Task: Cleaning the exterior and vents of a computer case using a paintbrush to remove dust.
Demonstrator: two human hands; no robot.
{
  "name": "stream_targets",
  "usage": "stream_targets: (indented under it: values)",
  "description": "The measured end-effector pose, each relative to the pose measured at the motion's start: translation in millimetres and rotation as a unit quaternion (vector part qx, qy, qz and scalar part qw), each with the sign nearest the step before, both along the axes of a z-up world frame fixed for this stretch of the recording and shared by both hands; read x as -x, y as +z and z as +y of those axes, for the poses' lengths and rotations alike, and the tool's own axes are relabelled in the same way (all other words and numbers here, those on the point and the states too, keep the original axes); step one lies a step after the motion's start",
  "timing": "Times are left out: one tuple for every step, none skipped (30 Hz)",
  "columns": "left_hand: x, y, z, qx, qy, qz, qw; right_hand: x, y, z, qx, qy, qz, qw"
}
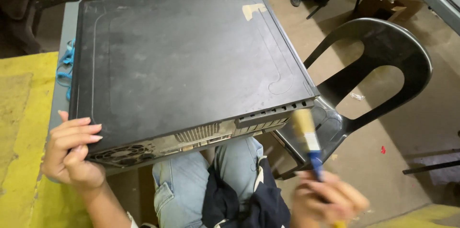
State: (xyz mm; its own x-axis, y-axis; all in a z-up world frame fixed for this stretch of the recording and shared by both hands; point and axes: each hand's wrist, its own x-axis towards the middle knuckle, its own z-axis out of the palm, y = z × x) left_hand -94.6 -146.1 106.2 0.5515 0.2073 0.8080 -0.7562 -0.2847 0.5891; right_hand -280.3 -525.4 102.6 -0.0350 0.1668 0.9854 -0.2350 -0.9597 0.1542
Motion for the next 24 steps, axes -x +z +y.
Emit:
stream_targets:
  values:
    - [-1, 0, 0, -0.002, -0.003, -0.005, 1.0, 11, 4, 21, -0.143, 0.128, 0.138, 0.972]
    - [-2, 0, 0, -0.004, -0.005, -0.011, 1.0, 22, 9, 42, -0.273, 0.248, 0.272, 0.888]
    - [-1, 0, 0, -0.005, -0.003, -0.01, 1.0, 1, -12, 58, -0.273, 0.25, 0.273, 0.888]
    - [0, 0, -1, -0.002, -0.004, -0.007, 1.0, -19, -33, 75, -0.231, 0.377, 0.137, 0.886]
    - [-1, 1, -1, -0.001, -0.005, -0.006, 1.0, -41, -55, 92, -0.182, 0.49, -0.006, 0.852]
    - [0, 1, -2, -0.002, -0.004, -0.007, 1.0, -43, -54, 98, -0.183, 0.491, -0.007, 0.852]
    - [0, 2, -2, 0.001, -0.003, -0.006, 1.0, -46, -53, 104, -0.2, 0.544, -0.013, 0.815]
    - [-1, 2, -3, 0.003, -0.002, -0.005, 1.0, -48, -52, 110, -0.217, 0.595, -0.019, 0.774]
    - [-1, 3, -3, 0.003, -0.002, -0.006, 1.0, -47, -57, 96, -0.217, 0.595, -0.02, 0.774]
    - [-2, 3, -2, 0.004, -0.003, -0.007, 1.0, -46, -62, 82, -0.207, 0.572, -0.001, 0.794]
    - [0, 2, -3, 0.004, -0.004, -0.005, 1.0, -42, -68, 68, -0.199, 0.547, 0.02, 0.813]
    - [1, 1, -2, 0.003, -0.005, -0.003, 1.0, -33, -77, 48, -0.201, 0.545, 0.021, 0.814]
    - [0, 0, -2, 0.01, -0.004, -0.001, 1.0, -26, -85, 26, -0.233, 0.468, 0.055, 0.851]
    - [-1, 0, -2, 0.017, -0.003, 0.002, 1.0, -19, -93, 6, -0.262, 0.386, 0.089, 0.88]
    - [-1, 1, -3, 0.018, -0.001, 0.002, 1.0, -21, -92, -8, -0.262, 0.388, 0.09, 0.879]
    - [-1, 2, -4, 0.015, -0.001, -0.001, 1.0, -23, -91, -22, -0.231, 0.319, 0.04, 0.918]
    - [0, 2, -4, 0.013, 0.0, -0.003, 1.0, -26, -89, -35, -0.199, 0.249, -0.009, 0.948]
    - [0, 3, -5, 0.013, 0.003, -0.003, 1.0, -26, -79, -31, -0.199, 0.252, -0.008, 0.947]
    - [0, 4, -5, 0.006, 0.002, -0.009, 1.0, -29, -68, -26, -0.22, 0.238, -0.045, 0.945]
    - [-1, 5, -5, -0.001, 0.0, -0.015, 1.0, -31, -58, -22, -0.241, 0.222, -0.082, 0.941]
    - [-1, 5, -5, -0.001, 0.003, -0.016, 1.0, -31, -62, -18, -0.241, 0.225, -0.082, 0.94]
    - [-1, 5, -5, 0.004, 0.0, -0.008, 1.0, -32, -66, -15, -0.244, 0.245, -0.072, 0.936]
    - [0, 5, -5, 0.008, -0.003, 0.0, 1.0, -31, -70, -11, -0.247, 0.262, -0.061, 0.931]
    - [-1, 5, -4, 0.008, -0.002, 0.001, 1.0, -23, -72, 4, -0.247, 0.264, -0.06, 0.93]
